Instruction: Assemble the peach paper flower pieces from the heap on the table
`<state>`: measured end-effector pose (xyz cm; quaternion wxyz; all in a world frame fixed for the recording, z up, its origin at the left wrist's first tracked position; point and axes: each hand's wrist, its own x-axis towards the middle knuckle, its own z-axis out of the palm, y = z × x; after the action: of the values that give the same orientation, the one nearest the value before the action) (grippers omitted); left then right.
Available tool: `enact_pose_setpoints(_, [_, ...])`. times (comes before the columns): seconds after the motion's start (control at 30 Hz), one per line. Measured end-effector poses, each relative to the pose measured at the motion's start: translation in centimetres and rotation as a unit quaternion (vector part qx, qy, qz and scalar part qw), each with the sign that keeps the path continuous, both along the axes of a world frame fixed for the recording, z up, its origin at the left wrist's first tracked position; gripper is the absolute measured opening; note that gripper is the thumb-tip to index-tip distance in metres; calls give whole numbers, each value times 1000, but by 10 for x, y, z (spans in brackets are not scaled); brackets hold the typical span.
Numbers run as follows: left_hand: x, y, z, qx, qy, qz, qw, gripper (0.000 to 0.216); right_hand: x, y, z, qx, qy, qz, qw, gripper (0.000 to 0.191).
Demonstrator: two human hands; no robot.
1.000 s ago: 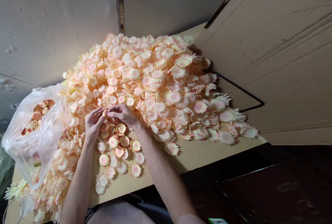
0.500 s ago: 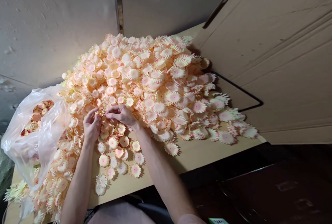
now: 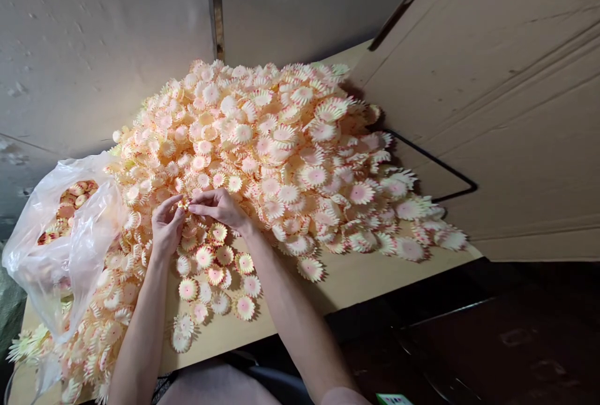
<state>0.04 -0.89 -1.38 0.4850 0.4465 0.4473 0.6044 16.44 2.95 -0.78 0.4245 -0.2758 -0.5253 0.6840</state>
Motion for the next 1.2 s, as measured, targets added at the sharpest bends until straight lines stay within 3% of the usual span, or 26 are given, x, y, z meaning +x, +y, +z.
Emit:
enact_pose_setpoints(0.77, [0,0,-1,-7,0,-20,1000,31,1,2,-2,1,14,8,1000,19])
enact_pose_setpoints(1.07, [6,2,5,-19,-121,55,991,34,1,0,3,23,-5,17,1000,17])
enact_pose_setpoints(1.2, [8,0,8,-5,-50,54,997,34,1,0,3,23,-3,8,1000,17])
